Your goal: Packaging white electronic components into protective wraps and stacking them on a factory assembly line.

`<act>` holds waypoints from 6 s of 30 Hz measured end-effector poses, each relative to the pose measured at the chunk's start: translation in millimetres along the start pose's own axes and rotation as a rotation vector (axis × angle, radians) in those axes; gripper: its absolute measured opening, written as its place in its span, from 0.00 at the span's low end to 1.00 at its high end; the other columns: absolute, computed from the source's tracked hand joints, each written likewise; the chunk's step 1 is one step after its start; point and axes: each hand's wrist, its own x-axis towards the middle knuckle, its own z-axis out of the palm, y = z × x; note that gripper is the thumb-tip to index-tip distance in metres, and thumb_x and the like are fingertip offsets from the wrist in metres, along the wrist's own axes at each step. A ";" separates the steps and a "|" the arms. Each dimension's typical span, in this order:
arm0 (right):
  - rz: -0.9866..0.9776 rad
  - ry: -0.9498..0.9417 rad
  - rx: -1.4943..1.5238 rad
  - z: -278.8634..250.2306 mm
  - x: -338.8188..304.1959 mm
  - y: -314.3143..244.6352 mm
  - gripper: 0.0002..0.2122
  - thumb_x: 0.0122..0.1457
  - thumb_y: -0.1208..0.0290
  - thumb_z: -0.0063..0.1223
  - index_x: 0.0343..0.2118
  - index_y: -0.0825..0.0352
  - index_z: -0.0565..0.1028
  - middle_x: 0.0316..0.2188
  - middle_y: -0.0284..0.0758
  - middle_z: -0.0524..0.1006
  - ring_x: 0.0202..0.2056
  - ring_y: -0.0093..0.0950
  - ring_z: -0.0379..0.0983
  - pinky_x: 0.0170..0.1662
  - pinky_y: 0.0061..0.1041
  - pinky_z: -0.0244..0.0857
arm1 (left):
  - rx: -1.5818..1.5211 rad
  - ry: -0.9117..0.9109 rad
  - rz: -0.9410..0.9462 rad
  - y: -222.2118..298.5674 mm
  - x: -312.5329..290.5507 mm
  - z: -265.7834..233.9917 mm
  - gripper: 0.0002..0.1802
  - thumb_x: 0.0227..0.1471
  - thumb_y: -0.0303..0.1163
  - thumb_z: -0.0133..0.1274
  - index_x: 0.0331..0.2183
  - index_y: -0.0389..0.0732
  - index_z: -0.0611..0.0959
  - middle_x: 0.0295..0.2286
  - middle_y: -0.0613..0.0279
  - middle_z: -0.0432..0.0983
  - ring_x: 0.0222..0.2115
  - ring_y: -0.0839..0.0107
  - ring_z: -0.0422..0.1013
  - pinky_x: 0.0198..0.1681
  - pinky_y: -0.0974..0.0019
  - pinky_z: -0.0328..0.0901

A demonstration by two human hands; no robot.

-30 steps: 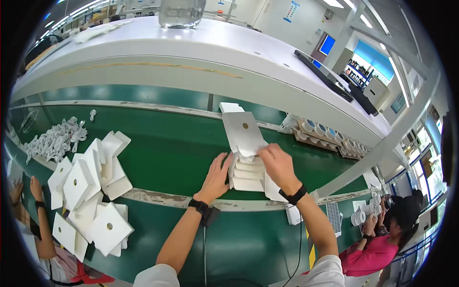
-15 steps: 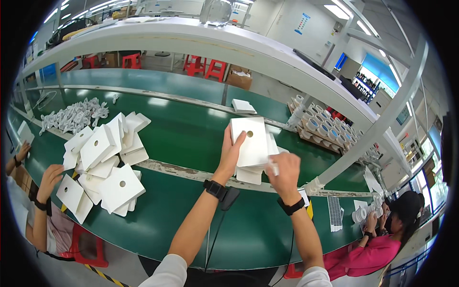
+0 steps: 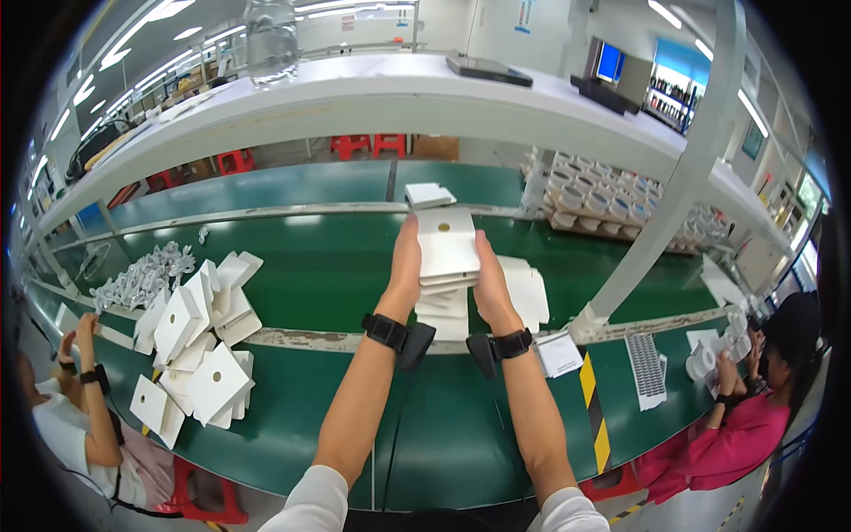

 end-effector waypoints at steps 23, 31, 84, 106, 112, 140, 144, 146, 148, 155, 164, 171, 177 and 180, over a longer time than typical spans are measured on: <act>0.114 0.191 0.087 -31.9 0.7 -29.3 0.41 0.70 0.38 0.34 0.70 0.73 0.52 0.71 0.39 0.56 0.68 0.32 0.54 0.71 0.30 0.43 | 0.171 -0.115 -0.084 -14.1 -38.9 -27.2 0.52 0.65 0.70 0.23 0.69 0.35 0.57 0.67 0.54 0.56 0.68 0.63 0.51 0.71 0.60 0.40; 0.210 -0.011 0.034 -23.2 -7.8 29.6 0.37 0.71 0.39 0.33 0.68 0.69 0.57 0.66 0.38 0.64 0.65 0.32 0.61 0.67 0.31 0.54 | 0.186 -0.111 -0.132 -44.0 -48.0 -30.5 0.51 0.65 0.70 0.22 0.69 0.35 0.57 0.66 0.52 0.58 0.66 0.61 0.54 0.70 0.61 0.47; -0.843 -0.078 -1.307 44.9 -81.1 -96.8 0.28 0.64 0.62 0.57 0.65 0.68 0.65 0.64 0.44 0.66 0.65 0.39 0.62 0.66 0.41 0.55 | 0.113 -0.018 -0.005 -43.8 -28.6 -47.3 0.47 0.67 0.66 0.21 0.69 0.36 0.55 0.70 0.51 0.45 0.71 0.59 0.40 0.72 0.58 0.35; -0.587 -0.171 -1.299 8.6 -34.8 -85.7 0.29 0.64 0.60 0.56 0.67 0.61 0.64 0.67 0.40 0.65 0.68 0.40 0.59 0.68 0.40 0.55 | 0.302 -0.077 0.263 -72.2 -10.9 -45.2 0.42 0.70 0.58 0.20 0.68 0.35 0.59 0.69 0.47 0.48 0.71 0.57 0.42 0.73 0.59 0.37; -0.013 0.151 -0.204 -44.8 1.5 -45.0 0.28 0.70 0.46 0.40 0.64 0.61 0.68 0.64 0.36 0.69 0.65 0.38 0.63 0.67 0.39 0.57 | 0.339 -0.160 0.228 -62.0 -21.3 -39.1 0.45 0.68 0.61 0.18 0.70 0.35 0.51 0.71 0.48 0.40 0.73 0.59 0.34 0.74 0.56 0.31; 0.025 -0.190 -0.532 -120.5 12.5 66.0 0.25 0.68 0.52 0.42 0.63 0.60 0.68 0.64 0.35 0.69 0.64 0.36 0.63 0.70 0.39 0.53 | 0.417 0.031 0.164 17.7 -139.1 -162.6 0.39 0.72 0.56 0.25 0.62 0.34 0.70 0.61 0.49 0.66 0.65 0.58 0.58 0.70 0.59 0.49; 0.128 -0.107 -0.272 -105.1 12.1 77.7 0.23 0.69 0.55 0.42 0.62 0.60 0.68 0.63 0.36 0.69 0.65 0.35 0.63 0.70 0.37 0.53 | 0.311 0.040 0.140 15.2 -139.0 -163.8 0.38 0.72 0.56 0.23 0.61 0.34 0.71 0.62 0.52 0.65 0.66 0.57 0.57 0.71 0.58 0.47; 0.239 -0.018 -0.006 -66.6 2.9 84.7 0.23 0.68 0.54 0.41 0.62 0.60 0.68 0.63 0.36 0.69 0.65 0.35 0.63 0.70 0.38 0.53 | 0.319 0.151 0.230 8.7 -143.0 -165.6 0.36 0.71 0.55 0.29 0.52 0.33 0.77 0.52 0.47 0.72 0.56 0.55 0.67 0.62 0.58 0.57; 0.252 0.050 0.012 -36.2 -4.2 85.9 0.25 0.68 0.48 0.41 0.60 0.60 0.71 0.61 0.34 0.72 0.63 0.35 0.66 0.69 0.40 0.55 | 0.320 0.194 0.285 14.0 -143.0 -164.1 0.36 0.71 0.55 0.31 0.47 0.32 0.81 0.47 0.45 0.76 0.52 0.54 0.71 0.57 0.58 0.63; 0.289 0.052 0.110 18.1 -4.1 95.2 0.22 0.70 0.52 0.39 0.60 0.60 0.70 0.61 0.35 0.72 0.62 0.36 0.66 0.68 0.39 0.57 | 0.536 0.176 0.385 18.1 -153.3 -145.3 0.27 0.66 0.39 0.50 0.20 0.29 0.69 0.13 0.59 0.56 0.18 0.74 0.48 0.21 0.61 0.48; 0.305 -0.059 0.182 92.8 22.1 140.3 0.23 0.71 0.49 0.38 0.57 0.61 0.72 0.54 0.33 0.75 0.55 0.34 0.71 0.63 0.39 0.63 | 0.622 0.091 0.359 10.0 -155.2 -142.0 0.28 0.63 0.41 0.53 0.17 0.29 0.73 0.14 0.42 0.65 0.14 0.47 0.59 0.21 0.51 0.56; 0.287 -0.134 0.215 150.9 32.7 169.8 0.25 0.71 0.46 0.36 0.57 0.62 0.71 0.53 0.32 0.76 0.54 0.34 0.71 0.61 0.38 0.64 | 0.623 0.422 0.391 18.2 -145.8 -147.5 0.32 0.66 0.44 0.49 0.16 0.30 0.75 0.15 0.41 0.69 0.18 0.41 0.68 0.22 0.48 0.59; 0.376 -0.167 0.298 209.9 21.6 167.2 0.26 0.71 0.44 0.36 0.57 0.61 0.70 0.53 0.33 0.75 0.54 0.35 0.71 0.61 0.38 0.63 | 0.606 0.666 0.501 27.0 -147.4 -148.9 0.31 0.68 0.43 0.46 0.17 0.30 0.74 0.15 0.39 0.68 0.19 0.41 0.68 0.23 0.48 0.58; 0.357 -0.191 0.296 221.3 24.0 176.5 0.27 0.71 0.44 0.35 0.59 0.62 0.69 0.55 0.34 0.74 0.56 0.35 0.70 0.62 0.38 0.62 | 0.562 0.774 0.562 25.6 -140.3 -150.7 0.31 0.68 0.42 0.45 0.17 0.30 0.72 0.15 0.39 0.67 0.18 0.41 0.66 0.23 0.48 0.57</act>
